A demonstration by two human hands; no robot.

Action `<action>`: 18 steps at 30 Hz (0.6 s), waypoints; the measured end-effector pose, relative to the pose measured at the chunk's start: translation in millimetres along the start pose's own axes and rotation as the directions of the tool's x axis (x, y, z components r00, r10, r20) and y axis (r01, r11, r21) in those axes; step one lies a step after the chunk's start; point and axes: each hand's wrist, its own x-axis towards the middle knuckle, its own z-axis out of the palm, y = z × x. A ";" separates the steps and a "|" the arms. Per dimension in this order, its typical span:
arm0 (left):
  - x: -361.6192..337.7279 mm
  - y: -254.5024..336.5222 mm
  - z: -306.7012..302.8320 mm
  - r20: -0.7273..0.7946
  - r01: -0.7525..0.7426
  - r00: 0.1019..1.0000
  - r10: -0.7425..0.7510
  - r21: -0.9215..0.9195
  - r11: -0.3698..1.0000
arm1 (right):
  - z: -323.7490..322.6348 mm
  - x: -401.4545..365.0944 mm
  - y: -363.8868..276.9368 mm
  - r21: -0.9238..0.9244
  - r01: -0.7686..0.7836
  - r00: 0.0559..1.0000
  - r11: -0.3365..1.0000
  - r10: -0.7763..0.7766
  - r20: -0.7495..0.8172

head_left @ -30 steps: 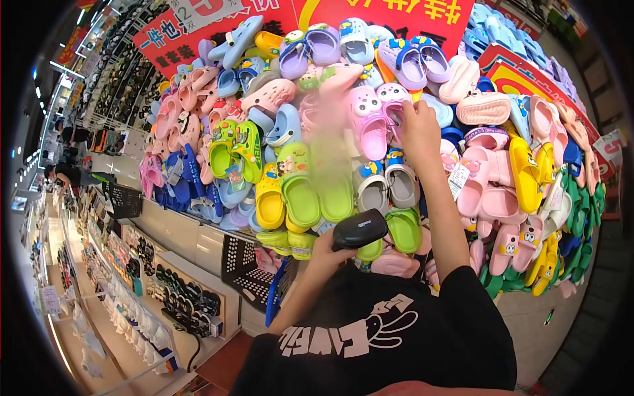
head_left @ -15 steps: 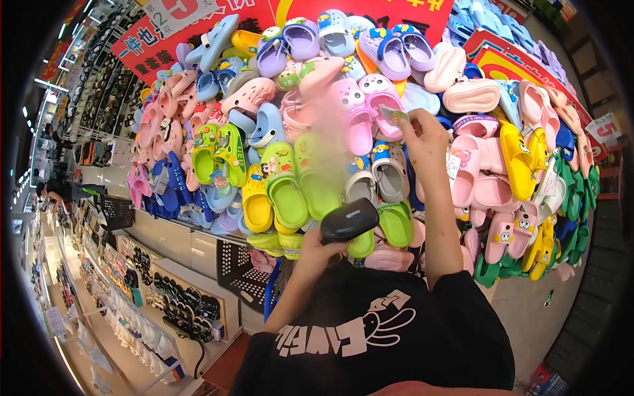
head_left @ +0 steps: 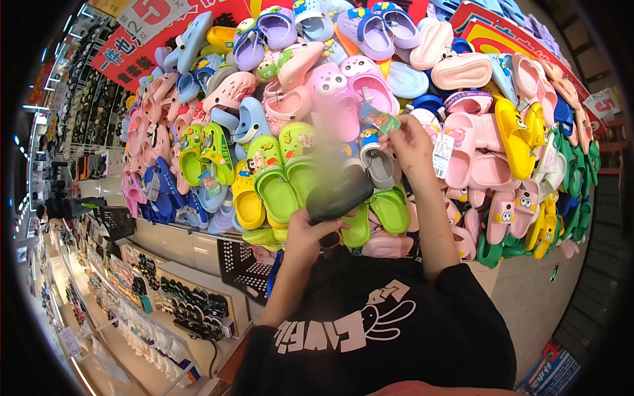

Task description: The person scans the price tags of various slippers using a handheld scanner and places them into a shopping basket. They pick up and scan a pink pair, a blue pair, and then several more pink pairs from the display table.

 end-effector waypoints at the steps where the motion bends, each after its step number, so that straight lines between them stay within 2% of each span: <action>1: 0.2 0.6 -0.1 -0.008 0.036 0.999 -0.036 0.005 0.999 | 0.6 2.8 3.6 -0.024 0.056 0.997 0.998 -0.057 -0.055; 2: 1.2 -2.1 -1.3 -0.007 0.042 0.999 -0.042 0.006 0.999 | -0.3 5.9 5.6 -0.024 0.051 0.997 0.998 -0.053 -0.059; 4: 4.8 -11.0 -6.0 -0.033 -0.016 0.999 0.016 -0.003 1.000 | -0.7 10.5 6.0 -0.212 0.320 0.947 0.923 -0.319 0.040; 5: 5.1 -13.5 -8.1 -0.035 -0.013 0.999 0.013 -0.003 1.000 | 0.4 8.6 4.5 -0.212 0.317 0.948 0.924 -0.316 0.040; 7: 4.1 -16.3 -11.8 -0.062 -0.009 0.998 0.005 -0.076 0.997 | 7.0 2.6 -7.9 -0.297 0.177 0.984 0.938 -0.172 0.045; 11: 3.9 -16.1 -13.3 -0.093 -0.011 0.996 0.001 -0.109 0.994 | 2.7 9.5 21.2 -0.252 0.189 0.976 0.949 -0.154 0.151; 13: 4.1 -15.4 -13.6 -0.100 -0.002 0.995 -0.008 -0.099 0.995 | 3.2 10.5 25.6 -0.159 0.274 0.938 0.948 -0.227 0.262; 17: 3.5 -9.0 -8.9 -0.079 0.013 0.997 -0.014 -0.007 1.000 | 7.3 9.7 22.8 -0.258 0.277 0.944 0.926 -0.212 0.253; 18: 3.7 -4.5 -5.2 -0.058 0.027 0.998 -0.024 0.046 0.999 | 7.3 10.3 24.8 -0.256 0.211 0.961 0.943 -0.153 0.230</action>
